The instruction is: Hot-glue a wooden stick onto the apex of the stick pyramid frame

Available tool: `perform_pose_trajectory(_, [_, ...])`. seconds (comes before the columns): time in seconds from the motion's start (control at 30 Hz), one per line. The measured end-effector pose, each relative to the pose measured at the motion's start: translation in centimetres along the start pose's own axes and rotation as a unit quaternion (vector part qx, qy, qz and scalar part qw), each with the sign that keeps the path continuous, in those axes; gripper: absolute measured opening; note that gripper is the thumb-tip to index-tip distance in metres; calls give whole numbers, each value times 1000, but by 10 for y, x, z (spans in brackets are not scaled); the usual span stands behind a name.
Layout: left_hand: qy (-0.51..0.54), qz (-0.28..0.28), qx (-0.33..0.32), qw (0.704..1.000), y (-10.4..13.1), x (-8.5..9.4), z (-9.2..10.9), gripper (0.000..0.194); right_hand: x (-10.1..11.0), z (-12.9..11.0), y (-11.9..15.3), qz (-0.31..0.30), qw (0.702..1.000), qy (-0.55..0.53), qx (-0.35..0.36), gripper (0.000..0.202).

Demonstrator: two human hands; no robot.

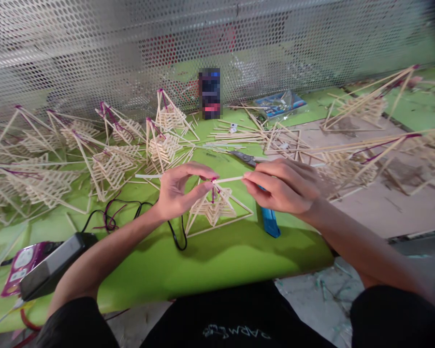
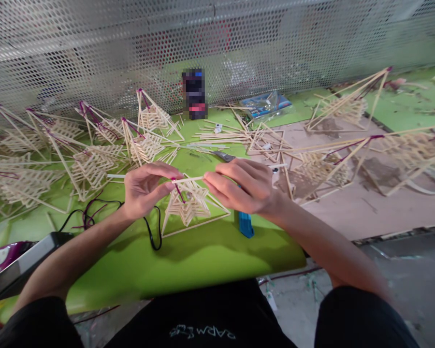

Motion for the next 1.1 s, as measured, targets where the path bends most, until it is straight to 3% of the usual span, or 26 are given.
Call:
perform_pose_trajectory(0.87, [-11,6,10,1000,1,1,0,20,1,0,-1,0,1000,-1,-2,3])
perform_pose_trajectory(1.1, [-1,-6,-29,1000,-3,2,10,28,1,-1,-2,0,1000,-11,5,6])
Point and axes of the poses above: each hand's wrist, its own y-axis away from the middle knuckle, its own x-axis out of the back of the hand, z = x × y, the point moved 8 cm from there along -y, towards the middle knuckle, and after that the axes turned 12 degrees about y, right-handed, at the moved point
